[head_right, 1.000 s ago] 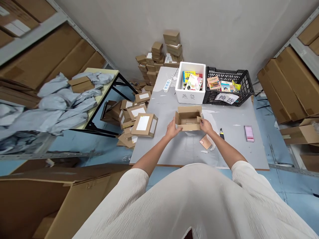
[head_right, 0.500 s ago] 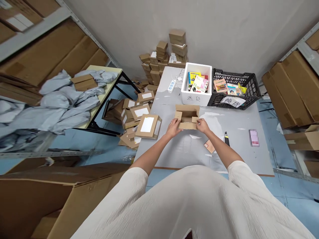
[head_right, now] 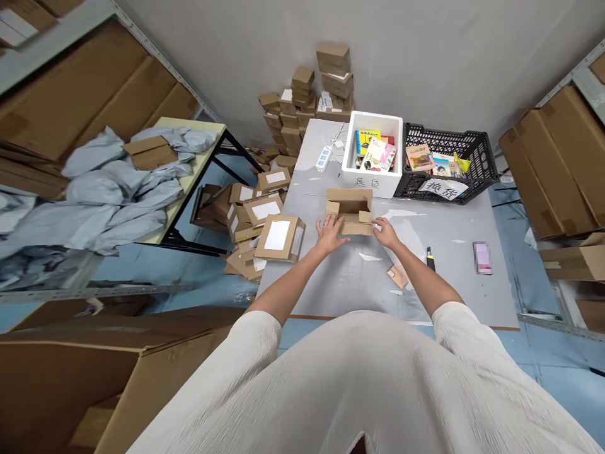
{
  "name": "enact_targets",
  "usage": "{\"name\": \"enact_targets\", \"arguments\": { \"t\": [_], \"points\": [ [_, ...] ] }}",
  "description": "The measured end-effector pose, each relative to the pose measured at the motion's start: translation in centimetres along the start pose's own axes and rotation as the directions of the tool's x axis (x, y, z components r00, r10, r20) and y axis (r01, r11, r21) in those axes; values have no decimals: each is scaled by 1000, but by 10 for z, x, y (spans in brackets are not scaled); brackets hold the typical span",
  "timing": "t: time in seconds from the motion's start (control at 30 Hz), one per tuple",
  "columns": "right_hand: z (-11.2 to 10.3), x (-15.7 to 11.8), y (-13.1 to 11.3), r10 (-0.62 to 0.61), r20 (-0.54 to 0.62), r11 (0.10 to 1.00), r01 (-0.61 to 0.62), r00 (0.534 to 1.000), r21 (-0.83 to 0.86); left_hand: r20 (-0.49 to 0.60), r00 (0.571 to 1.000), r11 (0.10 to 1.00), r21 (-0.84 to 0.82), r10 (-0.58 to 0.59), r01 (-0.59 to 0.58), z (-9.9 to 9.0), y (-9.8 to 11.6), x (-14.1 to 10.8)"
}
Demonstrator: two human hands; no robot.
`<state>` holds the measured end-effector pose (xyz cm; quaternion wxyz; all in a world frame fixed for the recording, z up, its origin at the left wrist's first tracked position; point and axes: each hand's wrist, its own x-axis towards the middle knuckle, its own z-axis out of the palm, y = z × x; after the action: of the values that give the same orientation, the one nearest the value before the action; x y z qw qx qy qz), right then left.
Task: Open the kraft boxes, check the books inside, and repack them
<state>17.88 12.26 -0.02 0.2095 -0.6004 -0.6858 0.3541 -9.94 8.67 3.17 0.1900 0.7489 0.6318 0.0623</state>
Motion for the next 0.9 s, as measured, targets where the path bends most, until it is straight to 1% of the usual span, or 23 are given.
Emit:
{"name": "enact_targets", "arguments": {
  "t": [0.13,0.23,0.33,0.43,0.5,0.57,0.67,0.8,0.9],
  "points": [
    [-22,-24,23,29,-41,1000,-29,999,8,-32,992,992,12,122,-122,-3,39,-3],
    [-42,-48,47,78,-47,997,-78,996,2,-41,970,971,-3,238,-238,2,75,-5],
    [-60,-77,75,187,-28,982,-188,982,-36,-23,939,937,-52,344,-345,20,110,-8],
    [-73,-105,106,276,14,957,-273,961,-101,43,916,912,-120,399,-392,49,141,-12],
    [-77,-123,124,319,49,939,-308,947,-151,120,916,918,-162,383,-362,72,157,-15],
    [-77,-139,140,343,91,925,-319,935,-204,207,918,934,-197,337,-299,95,170,-18],
    [-69,-158,154,336,164,912,-276,927,-305,306,913,951,-233,269,-202,127,186,-20],
    [-49,-172,157,357,239,874,-233,903,-426,420,889,969,-229,181,-89,163,199,-23],
    [-36,-175,153,365,248,854,-216,897,-473,479,871,980,-197,107,-13,181,202,-28]
  ]
}}
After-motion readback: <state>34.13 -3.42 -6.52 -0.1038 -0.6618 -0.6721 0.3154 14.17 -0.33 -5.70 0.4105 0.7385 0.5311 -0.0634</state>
